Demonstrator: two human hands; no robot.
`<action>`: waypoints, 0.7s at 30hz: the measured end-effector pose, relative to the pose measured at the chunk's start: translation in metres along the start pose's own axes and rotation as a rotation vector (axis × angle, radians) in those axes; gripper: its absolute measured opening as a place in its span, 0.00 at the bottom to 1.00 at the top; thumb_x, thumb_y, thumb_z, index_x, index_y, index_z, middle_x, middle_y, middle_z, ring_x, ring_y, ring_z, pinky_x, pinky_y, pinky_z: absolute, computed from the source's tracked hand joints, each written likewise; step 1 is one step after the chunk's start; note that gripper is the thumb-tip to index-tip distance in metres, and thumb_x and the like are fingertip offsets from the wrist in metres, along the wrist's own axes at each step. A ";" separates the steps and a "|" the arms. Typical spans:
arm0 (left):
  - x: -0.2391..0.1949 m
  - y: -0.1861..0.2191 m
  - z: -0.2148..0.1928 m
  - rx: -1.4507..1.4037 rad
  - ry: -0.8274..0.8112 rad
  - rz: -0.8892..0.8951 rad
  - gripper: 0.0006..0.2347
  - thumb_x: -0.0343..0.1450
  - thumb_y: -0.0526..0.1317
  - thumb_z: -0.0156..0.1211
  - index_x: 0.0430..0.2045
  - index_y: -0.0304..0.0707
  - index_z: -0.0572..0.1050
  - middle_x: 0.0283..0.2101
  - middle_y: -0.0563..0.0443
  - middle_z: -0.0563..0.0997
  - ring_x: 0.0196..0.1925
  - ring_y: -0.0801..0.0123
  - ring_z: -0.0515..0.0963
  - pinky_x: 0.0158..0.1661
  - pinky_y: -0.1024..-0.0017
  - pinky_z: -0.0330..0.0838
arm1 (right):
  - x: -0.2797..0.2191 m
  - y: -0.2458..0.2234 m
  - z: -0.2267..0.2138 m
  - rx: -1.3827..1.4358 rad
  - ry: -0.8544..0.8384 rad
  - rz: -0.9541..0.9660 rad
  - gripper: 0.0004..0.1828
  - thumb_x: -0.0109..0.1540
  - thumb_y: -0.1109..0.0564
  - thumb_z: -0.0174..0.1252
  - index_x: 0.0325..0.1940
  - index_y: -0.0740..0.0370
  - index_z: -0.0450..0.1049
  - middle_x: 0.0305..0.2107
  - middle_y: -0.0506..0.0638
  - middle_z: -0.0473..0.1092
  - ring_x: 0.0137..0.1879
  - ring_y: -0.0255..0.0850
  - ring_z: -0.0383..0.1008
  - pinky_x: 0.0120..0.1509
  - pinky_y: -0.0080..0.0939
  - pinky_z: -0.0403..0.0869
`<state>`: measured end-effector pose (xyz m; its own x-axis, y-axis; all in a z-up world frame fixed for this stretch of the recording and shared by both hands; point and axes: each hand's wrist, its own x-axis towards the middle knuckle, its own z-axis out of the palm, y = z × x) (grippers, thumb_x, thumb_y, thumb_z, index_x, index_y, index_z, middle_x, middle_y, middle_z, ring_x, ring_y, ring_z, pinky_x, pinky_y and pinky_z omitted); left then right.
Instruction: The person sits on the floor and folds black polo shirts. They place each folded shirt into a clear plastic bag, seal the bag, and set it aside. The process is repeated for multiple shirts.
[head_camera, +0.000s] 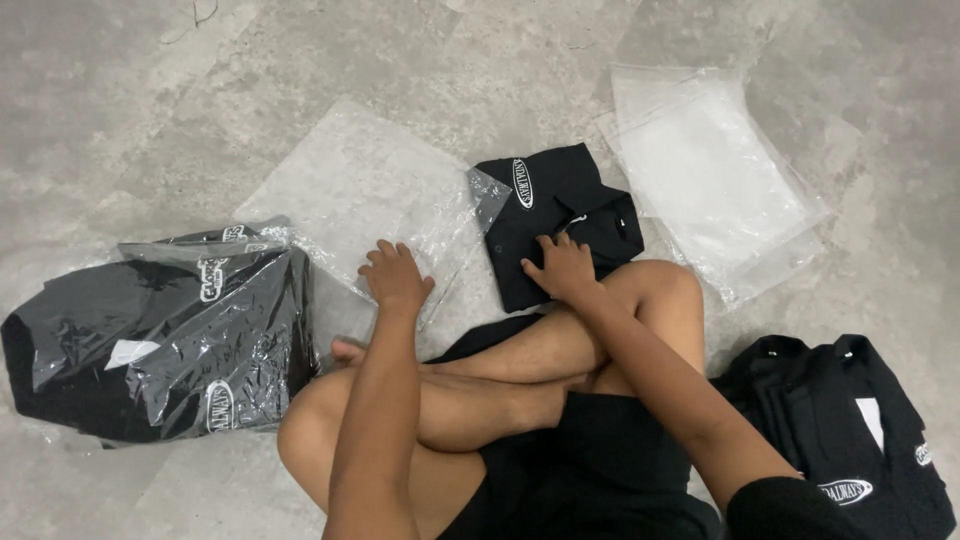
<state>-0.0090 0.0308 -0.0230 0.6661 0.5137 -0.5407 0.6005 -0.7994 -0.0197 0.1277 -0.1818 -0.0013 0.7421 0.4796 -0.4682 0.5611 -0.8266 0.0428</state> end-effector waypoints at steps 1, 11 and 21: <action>0.001 0.001 0.004 -0.026 0.001 0.034 0.32 0.65 0.57 0.48 0.61 0.38 0.54 0.64 0.37 0.54 0.63 0.49 0.57 0.53 0.51 0.58 | -0.004 -0.003 -0.004 0.021 0.129 -0.062 0.31 0.59 0.35 0.43 0.61 0.50 0.59 0.51 0.59 0.63 0.53 0.52 0.68 0.55 0.51 0.65; -0.016 0.006 -0.012 -0.267 -0.034 0.172 0.29 0.61 0.52 0.60 0.50 0.31 0.65 0.52 0.37 0.64 0.53 0.49 0.66 0.45 0.53 0.70 | 0.066 -0.019 -0.020 0.593 0.129 0.167 0.38 0.52 0.39 0.59 0.61 0.54 0.60 0.50 0.50 0.68 0.58 0.45 0.66 0.60 0.51 0.54; -0.032 -0.004 -0.055 -0.635 0.044 0.169 0.24 0.66 0.49 0.54 0.52 0.33 0.65 0.54 0.37 0.64 0.55 0.49 0.67 0.47 0.49 0.69 | 0.093 -0.021 -0.069 0.997 0.521 0.135 0.08 0.52 0.50 0.60 0.33 0.52 0.76 0.27 0.48 0.74 0.39 0.47 0.74 0.45 0.44 0.68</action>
<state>-0.0082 0.0342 0.0410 0.7832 0.4204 -0.4581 0.6218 -0.5374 0.5697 0.2100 -0.0998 0.0154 0.9676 0.2402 -0.0785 0.0955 -0.6352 -0.7664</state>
